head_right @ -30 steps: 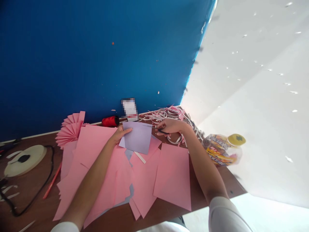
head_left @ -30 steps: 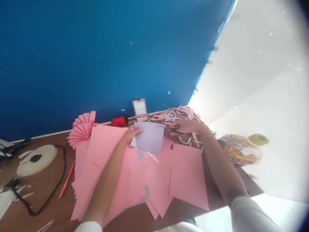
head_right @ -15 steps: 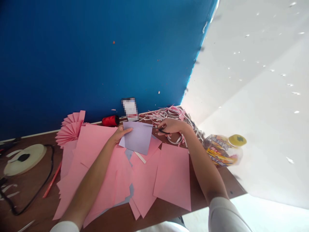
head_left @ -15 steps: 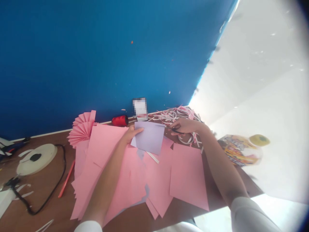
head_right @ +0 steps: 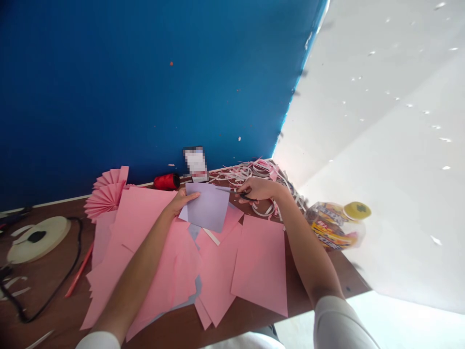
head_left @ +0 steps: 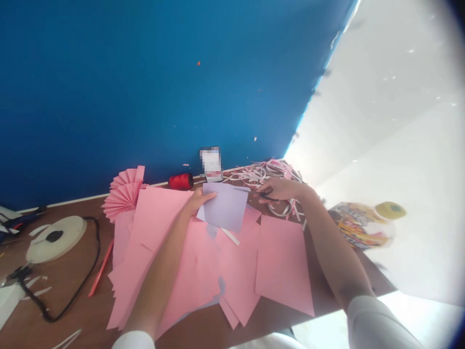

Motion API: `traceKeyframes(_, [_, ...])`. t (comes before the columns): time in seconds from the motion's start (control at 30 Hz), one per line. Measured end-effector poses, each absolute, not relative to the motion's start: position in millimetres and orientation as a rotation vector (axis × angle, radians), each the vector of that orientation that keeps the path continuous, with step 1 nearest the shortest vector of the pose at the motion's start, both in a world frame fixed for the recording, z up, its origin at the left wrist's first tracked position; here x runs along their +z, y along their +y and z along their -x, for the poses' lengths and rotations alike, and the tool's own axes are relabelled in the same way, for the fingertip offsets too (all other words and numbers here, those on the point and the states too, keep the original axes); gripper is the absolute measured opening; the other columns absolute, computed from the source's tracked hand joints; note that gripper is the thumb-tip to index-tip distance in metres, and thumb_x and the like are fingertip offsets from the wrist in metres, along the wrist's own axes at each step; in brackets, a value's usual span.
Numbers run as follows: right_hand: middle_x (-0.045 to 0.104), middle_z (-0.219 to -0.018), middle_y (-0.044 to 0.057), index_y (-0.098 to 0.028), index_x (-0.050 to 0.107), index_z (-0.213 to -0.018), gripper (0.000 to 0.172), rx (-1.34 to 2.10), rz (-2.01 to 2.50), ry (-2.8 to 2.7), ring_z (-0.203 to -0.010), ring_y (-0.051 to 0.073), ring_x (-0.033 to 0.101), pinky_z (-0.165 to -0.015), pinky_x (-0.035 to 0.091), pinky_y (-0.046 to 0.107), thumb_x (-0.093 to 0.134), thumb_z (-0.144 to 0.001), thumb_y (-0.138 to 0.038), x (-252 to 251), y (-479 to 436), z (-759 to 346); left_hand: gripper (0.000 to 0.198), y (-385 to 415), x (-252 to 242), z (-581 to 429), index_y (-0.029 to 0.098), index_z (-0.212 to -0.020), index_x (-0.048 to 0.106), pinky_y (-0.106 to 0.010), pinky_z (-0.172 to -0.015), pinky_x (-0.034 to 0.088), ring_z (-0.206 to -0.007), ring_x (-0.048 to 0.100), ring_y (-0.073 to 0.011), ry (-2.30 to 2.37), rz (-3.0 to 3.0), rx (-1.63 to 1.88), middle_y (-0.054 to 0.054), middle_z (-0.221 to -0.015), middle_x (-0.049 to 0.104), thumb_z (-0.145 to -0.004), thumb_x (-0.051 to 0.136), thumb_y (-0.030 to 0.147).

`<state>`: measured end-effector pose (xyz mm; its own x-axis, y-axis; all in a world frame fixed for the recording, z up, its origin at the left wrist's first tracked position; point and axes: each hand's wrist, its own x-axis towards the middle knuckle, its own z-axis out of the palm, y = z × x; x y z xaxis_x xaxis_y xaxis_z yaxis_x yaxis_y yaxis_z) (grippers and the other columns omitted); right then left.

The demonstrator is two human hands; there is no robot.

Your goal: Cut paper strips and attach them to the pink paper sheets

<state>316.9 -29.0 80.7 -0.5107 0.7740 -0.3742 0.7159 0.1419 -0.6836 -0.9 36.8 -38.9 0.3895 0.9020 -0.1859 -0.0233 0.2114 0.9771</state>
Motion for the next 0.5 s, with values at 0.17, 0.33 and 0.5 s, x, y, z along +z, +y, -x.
traceKeyframes(0.17, [0.063, -0.060, 0.001, -0.021, 0.071, -0.091, 0.033, 1.386, 1.539, -2.272, -0.054, 0.014, 0.053, -0.064, 0.044, 0.029, 0.060, -0.074, -0.046, 81.2, -29.5, -315.4, 0.050, 35.8, -36.2, 0.1, 0.012, -0.100, 0.066, -0.031, -0.067, 0.053, -0.075, 0.067, -0.0206, 0.955, -1.169, 0.812, -0.012, -0.096, 0.071, -0.062, 0.081, 0.039])
traceKeyframes(0.33, [0.061, -0.058, 0.000, -0.021, 0.071, -0.094, 0.035, 1.361, 1.531, -2.305, -0.056, 0.015, 0.053, -0.064, 0.042, 0.029, 0.061, -0.075, -0.049, 84.3, -30.0, -312.9, 0.052, 35.6, -35.1, -0.2, 0.011, -0.101, 0.066, -0.031, -0.068, 0.053, -0.074, 0.067, -0.0200, 0.966, -1.165, 0.801, -0.012, -0.095, 0.072, -0.061, 0.082, 0.040])
traceKeyframes(0.5, [0.058, -0.056, 0.000, -0.022, 0.071, -0.083, 0.032, 1.303, 1.487, -2.400, -0.057, 0.015, 0.050, -0.064, 0.039, 0.030, 0.059, -0.077, -0.050, 87.4, -30.8, -310.8, 0.051, 35.7, -35.4, -0.9, 0.012, -0.102, 0.066, -0.031, -0.069, 0.053, -0.076, 0.067, -0.0201, 0.945, -1.193, 0.774, -0.012, -0.097, 0.071, -0.062, 0.082, 0.040])
